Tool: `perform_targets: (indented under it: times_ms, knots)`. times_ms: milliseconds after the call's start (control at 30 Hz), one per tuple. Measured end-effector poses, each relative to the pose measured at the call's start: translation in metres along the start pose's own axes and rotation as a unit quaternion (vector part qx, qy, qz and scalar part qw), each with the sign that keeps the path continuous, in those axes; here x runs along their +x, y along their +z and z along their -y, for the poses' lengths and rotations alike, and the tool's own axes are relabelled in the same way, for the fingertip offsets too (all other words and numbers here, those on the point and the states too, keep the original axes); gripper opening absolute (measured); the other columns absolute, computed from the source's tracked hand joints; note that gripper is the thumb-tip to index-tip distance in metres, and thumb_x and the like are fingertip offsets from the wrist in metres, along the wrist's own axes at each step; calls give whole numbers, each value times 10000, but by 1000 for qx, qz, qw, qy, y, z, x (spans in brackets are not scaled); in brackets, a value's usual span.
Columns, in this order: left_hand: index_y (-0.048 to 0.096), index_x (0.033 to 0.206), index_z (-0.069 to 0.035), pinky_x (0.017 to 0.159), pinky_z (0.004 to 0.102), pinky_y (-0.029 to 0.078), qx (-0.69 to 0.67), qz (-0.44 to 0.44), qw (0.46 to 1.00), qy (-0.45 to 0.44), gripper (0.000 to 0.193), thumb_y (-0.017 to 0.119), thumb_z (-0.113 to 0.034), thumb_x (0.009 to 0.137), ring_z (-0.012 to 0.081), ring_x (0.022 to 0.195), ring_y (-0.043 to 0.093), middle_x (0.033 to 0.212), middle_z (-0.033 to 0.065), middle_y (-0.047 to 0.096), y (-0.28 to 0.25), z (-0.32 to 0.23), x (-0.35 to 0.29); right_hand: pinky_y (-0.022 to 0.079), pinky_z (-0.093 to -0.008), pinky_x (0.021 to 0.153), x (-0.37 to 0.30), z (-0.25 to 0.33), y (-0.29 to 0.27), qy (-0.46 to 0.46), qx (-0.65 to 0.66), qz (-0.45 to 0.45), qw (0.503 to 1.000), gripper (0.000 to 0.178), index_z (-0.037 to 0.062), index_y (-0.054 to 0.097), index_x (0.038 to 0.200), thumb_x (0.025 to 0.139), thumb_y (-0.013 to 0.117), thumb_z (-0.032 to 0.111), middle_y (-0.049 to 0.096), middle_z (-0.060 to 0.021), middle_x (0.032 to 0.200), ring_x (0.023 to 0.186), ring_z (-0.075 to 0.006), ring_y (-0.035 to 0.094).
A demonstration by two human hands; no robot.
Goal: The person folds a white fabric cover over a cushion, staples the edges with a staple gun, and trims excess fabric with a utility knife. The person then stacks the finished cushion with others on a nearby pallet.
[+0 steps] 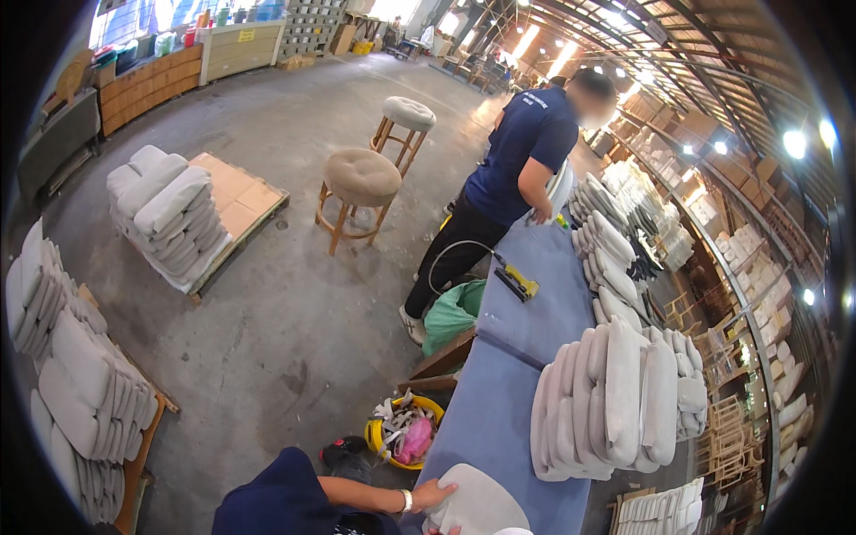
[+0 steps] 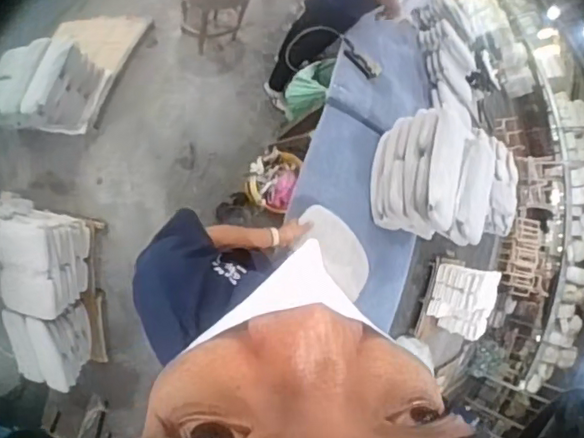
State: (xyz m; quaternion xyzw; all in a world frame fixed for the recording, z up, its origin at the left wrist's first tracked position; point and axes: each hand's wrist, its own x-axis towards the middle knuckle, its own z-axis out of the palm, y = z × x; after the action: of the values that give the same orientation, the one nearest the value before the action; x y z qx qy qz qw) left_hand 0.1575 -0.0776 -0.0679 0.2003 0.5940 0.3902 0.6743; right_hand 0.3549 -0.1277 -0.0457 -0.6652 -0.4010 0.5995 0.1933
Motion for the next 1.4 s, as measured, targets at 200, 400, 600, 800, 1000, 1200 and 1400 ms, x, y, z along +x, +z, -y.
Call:
perform_targets:
  times_ms: [200,400,600,800,1000,1200,1400]
  knots:
    - [431,1491,99,1093,452,485,-59,-30,998,-14,1027,628,-719,903,358,1367,559,1482,273,544,15,69,82,382,-329,537,-5,-3,9,-17,-45,10,999,660,54,676,772,1081,439,586,556,-1,652,561,-133,431]
    - [409,1525,61,1104,457,476,9,-13,1000,2,1008,616,-713,912,379,1373,550,1488,268,541,23,63,86,473,-378,597,28,-50,-9,-264,-274,-32,924,480,57,621,1335,1087,481,443,629,-72,713,611,-217,545]
    - [425,1514,35,1049,534,505,-122,44,992,-5,871,567,-642,985,377,1335,579,1465,240,563,33,72,103,519,-476,680,22,-39,-12,-257,-507,-75,819,554,61,486,1499,1061,512,400,685,-253,818,696,-351,643]
    - [508,1423,-36,913,552,583,-331,131,926,-122,626,483,-555,1075,331,1223,648,1366,173,625,51,48,60,544,-511,752,34,-1,-18,-66,-244,-211,944,591,63,539,1389,1031,550,534,715,-287,920,813,-379,708]
    - [460,1475,71,1043,436,510,-257,153,945,-131,873,584,-643,988,335,1306,604,1411,251,602,15,-11,-22,490,-437,628,30,60,-17,-141,-163,-179,960,592,-49,687,811,1063,555,471,676,-141,756,680,-244,596]
    - [425,1570,-68,1179,423,399,212,1,922,325,693,555,-501,1044,415,1429,474,1553,250,489,-17,-7,-9,478,-317,461,76,75,-10,-185,-52,-151,970,445,27,594,838,1064,596,410,610,-51,677,533,-143,564]
    - [475,1556,-220,1104,509,468,367,3,844,391,564,517,-480,1058,467,1332,536,1555,144,526,1,-34,-36,444,-283,386,93,78,-27,-207,-5,-163,965,466,29,560,740,1060,614,363,571,-46,592,449,-117,528]
